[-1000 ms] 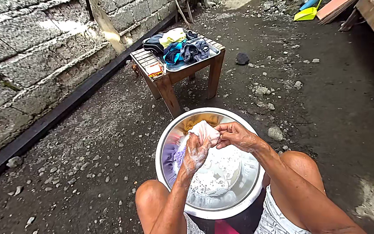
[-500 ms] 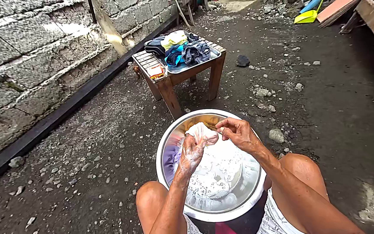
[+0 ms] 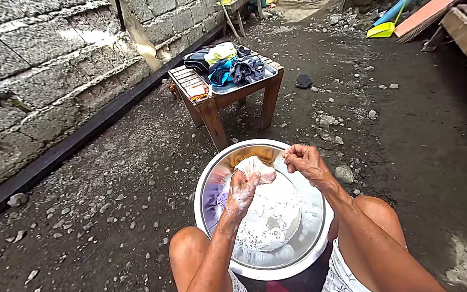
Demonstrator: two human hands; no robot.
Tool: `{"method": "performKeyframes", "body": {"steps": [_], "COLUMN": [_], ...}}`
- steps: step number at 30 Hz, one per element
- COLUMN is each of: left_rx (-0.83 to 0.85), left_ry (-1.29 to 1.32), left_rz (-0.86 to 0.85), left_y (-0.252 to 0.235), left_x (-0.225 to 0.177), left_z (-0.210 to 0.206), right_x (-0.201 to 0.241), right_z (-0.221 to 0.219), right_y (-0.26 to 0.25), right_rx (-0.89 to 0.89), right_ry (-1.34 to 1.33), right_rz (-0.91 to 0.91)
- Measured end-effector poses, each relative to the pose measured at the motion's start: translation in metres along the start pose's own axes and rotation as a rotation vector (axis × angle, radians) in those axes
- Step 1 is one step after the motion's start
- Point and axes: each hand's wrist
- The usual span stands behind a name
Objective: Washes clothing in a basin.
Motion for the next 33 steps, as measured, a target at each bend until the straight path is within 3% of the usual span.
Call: {"method": "performKeyframes", "body": {"steps": [3,7,10,15,20,26,28,33], "left_rx": [-0.010,0.042,0.046,0.004,0.018,0.036,0.054,0.026], "left_ry": [-0.020,-0.248,-0.296,-0.165,-0.393,-0.461,-0.441,-0.189], "left_rz": [0.010,-0.088,-0.107,-0.061,-0.083,-0.066,-0.050,-0.007], "left_y": [0.001,0.001,0.002,-0.001,0.000,0.004,0.005,0.003], "left_x": [-0.001,0.003,0.002,0.000,0.002,0.008,0.009,0.007], "left_z": [0.001,0.004,0.003,0.002,0.000,-0.005,-0.004,-0.003], "right_x": [-0.002,-0.001,-0.001,-0.001,0.000,-0.003,-0.002,0.005], "right_z": [-0.003,-0.012,-0.019,-0.021,-0.025,-0.034,-0.032,-0.012], "right_y": [0.007,0.016,0.020,0.022,0.028,0.028,0.025,0.019], "right_rx": [0.080,0.154,0.116,0.125,0.070,-0.015,0.039,0.320], "right_ry": [0.007,0.189,0.235,0.272,0.396,0.618,0.556,0.107], "right_rz": [0.129,0.294,0.303,0.288,0.329,0.331,0.257,0.013]}}
Point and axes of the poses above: each hand's wrist, its own y-axis away from the middle knuckle, its own z-axis out of the back of the hand, x = y × z, and after that the axes turned 12 degrees about -z, right-handed
